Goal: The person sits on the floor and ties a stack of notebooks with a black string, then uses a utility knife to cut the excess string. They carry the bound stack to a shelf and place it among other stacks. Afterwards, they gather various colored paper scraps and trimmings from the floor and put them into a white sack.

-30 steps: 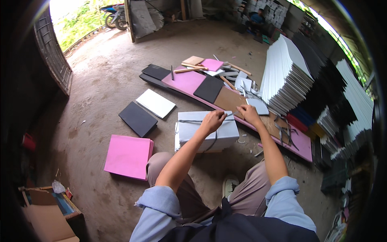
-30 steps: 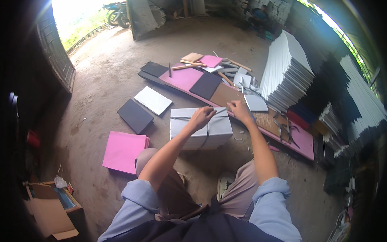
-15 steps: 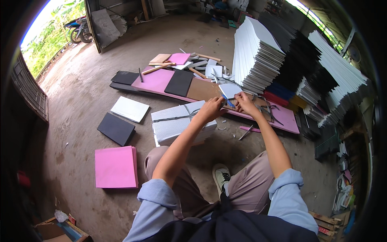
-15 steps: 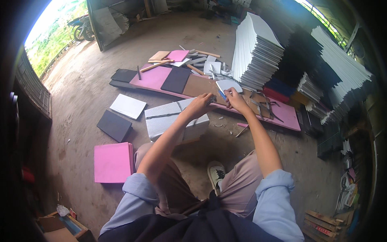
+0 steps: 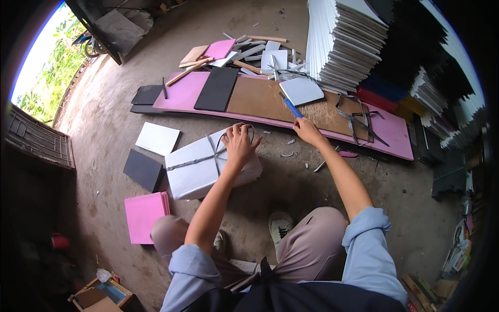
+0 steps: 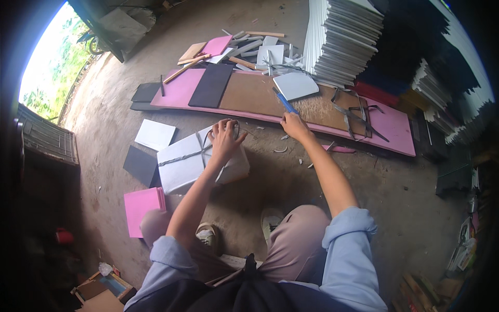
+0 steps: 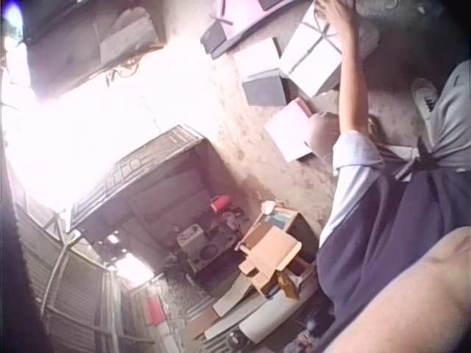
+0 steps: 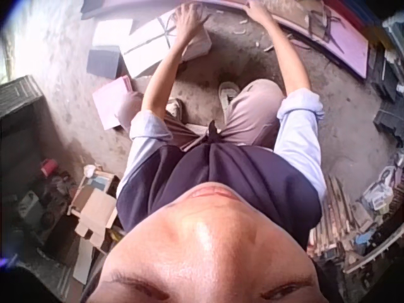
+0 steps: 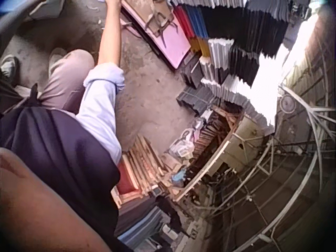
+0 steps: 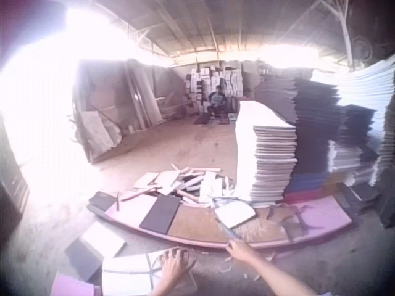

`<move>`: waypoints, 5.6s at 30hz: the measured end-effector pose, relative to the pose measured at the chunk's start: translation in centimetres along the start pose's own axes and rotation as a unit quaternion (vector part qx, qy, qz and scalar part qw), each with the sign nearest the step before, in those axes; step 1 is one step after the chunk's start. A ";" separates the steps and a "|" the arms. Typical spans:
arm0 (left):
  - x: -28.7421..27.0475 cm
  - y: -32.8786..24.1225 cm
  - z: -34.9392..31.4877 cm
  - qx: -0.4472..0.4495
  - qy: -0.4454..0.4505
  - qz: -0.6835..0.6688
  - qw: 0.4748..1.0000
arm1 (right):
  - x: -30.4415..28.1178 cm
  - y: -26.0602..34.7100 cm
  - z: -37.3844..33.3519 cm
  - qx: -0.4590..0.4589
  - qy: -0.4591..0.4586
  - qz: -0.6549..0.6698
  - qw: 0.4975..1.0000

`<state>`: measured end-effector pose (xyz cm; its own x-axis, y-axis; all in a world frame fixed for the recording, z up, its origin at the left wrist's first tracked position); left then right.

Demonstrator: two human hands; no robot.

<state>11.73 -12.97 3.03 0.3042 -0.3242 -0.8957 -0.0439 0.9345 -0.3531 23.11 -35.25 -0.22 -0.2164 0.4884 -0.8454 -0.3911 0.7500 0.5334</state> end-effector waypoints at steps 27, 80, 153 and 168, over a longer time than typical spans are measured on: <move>-0.1 0.7 -0.3 -0.089 -0.203 -0.317 0.922 | 4.2 7.2 3.1 0.084 -0.182 0.251 0.947; -4.9 10.7 -7.6 -0.073 -0.036 -0.164 0.983 | 5.6 24.3 -6.0 0.137 0.324 0.205 0.913; -12.3 -13.7 2.3 0.322 0.108 -0.248 0.907 | -12.6 11.8 -8.6 0.053 -0.129 0.620 0.772; -3.7 -18.1 8.5 0.354 0.152 -0.288 0.877 | -15.7 2.6 -7.0 0.055 -0.146 0.538 0.828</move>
<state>19.52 -27.48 15.05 -0.1905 -0.6960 -0.6923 0.6686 0.4244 -0.6106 19.28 -44.12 14.23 -0.1548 0.9756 0.1555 -0.0248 -0.1612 0.9866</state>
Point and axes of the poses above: each hand's wrist, its own z-axis towards the middle knuckle, its own x-axis out of the palm, y = z × x, the point moved 1 cm from there along z, towards the middle knuckle
